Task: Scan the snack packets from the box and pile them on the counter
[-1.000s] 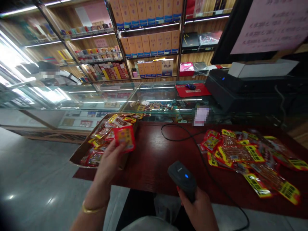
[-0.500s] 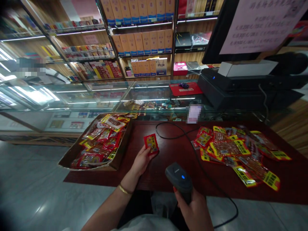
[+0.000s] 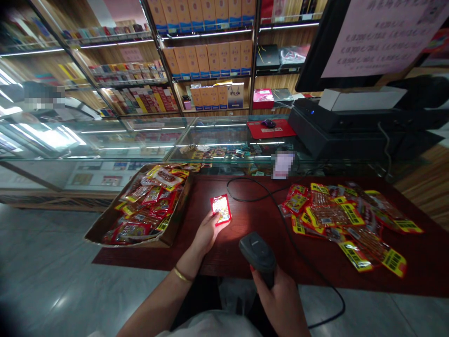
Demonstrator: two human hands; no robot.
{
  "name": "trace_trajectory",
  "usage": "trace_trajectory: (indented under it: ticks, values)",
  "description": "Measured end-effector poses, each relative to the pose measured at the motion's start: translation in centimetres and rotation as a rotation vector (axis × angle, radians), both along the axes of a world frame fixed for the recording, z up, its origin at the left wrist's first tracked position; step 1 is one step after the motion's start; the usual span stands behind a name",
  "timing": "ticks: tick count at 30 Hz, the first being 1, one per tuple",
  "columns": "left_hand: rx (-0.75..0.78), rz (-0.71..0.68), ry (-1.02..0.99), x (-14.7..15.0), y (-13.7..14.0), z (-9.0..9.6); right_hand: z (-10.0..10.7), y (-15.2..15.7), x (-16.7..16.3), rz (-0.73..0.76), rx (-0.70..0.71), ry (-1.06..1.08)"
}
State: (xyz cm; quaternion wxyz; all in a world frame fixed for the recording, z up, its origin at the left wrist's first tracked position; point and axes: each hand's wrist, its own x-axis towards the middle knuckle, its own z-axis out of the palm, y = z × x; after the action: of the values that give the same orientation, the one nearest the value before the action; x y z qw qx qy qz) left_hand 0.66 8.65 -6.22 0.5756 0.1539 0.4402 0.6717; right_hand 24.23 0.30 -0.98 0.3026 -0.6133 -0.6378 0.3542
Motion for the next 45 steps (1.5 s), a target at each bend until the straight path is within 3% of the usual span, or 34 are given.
trace_trajectory:
  ticks: [9,18,26,34,45]
  values:
    - [0.035,-0.033,0.022,0.1,-0.4,1.0,-0.8,1.5,-0.2,0.070,-0.024,-0.097]
    - [0.055,-0.056,0.056,0.4,-0.5,1.5,-0.2,3.6,-3.1,0.183,0.001,-0.127]
    - [0.059,-0.060,0.070,0.4,-0.5,1.3,0.4,4.3,-4.1,0.150,-0.002,-0.256]
    - [0.052,-0.081,0.068,0.5,-0.6,2.2,0.7,5.3,-5.6,0.165,0.001,-0.240]
    - [0.039,-0.062,0.037,0.2,-0.4,0.7,1.8,3.6,-3.0,0.129,-0.117,-0.148]
